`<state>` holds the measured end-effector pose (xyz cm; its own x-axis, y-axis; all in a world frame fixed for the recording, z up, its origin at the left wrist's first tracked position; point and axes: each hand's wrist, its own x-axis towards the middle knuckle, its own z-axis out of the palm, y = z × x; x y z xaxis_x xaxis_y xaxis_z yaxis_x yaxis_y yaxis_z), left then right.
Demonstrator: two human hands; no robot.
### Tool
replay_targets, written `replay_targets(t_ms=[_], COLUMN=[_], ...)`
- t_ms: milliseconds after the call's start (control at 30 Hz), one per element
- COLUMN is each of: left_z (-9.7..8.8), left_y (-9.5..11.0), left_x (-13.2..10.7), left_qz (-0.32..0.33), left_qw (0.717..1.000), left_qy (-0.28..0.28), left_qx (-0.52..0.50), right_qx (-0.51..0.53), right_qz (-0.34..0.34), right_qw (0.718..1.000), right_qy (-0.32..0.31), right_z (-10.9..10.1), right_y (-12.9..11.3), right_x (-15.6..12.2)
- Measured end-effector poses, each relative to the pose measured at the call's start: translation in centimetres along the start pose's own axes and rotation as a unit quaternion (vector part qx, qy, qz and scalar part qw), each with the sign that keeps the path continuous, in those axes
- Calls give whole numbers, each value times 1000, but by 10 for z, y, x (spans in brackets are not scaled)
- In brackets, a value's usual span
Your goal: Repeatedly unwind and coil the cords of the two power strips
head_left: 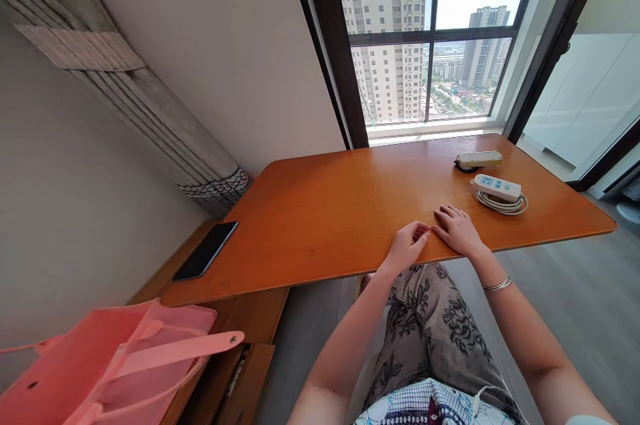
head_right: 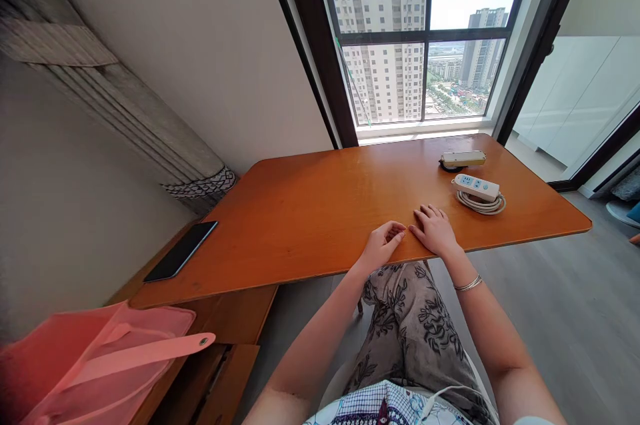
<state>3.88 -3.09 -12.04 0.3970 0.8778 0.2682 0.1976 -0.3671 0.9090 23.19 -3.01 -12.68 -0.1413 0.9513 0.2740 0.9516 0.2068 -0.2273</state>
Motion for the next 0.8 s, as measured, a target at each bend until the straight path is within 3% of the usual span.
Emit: replay_targets(t_ms=[200,333,467,600,800], left_z=[-3,-28,-66,-86,-84], left_y=[-4,-6,-13,-27,-39], left_x=[1,-2,-8,-13,-15], left_qz=[-6,10,4,-75,-53], left_qw=[999,993,947,891,890], left_qy=[48,84,120,136,111], left_qx=[-22,86,299,426,439], right_qx=[15,25,28,26,32], right_qz=[4,7,14,12,10], right_qw=[1000,1000,999,1000,999], right_qy=[-1,-2,-6,-1,7], right_z=[-4,-6,-7,-7,-5], right_y=[3,2,1,1,3], right_x=[0,0,-1,-1,0])
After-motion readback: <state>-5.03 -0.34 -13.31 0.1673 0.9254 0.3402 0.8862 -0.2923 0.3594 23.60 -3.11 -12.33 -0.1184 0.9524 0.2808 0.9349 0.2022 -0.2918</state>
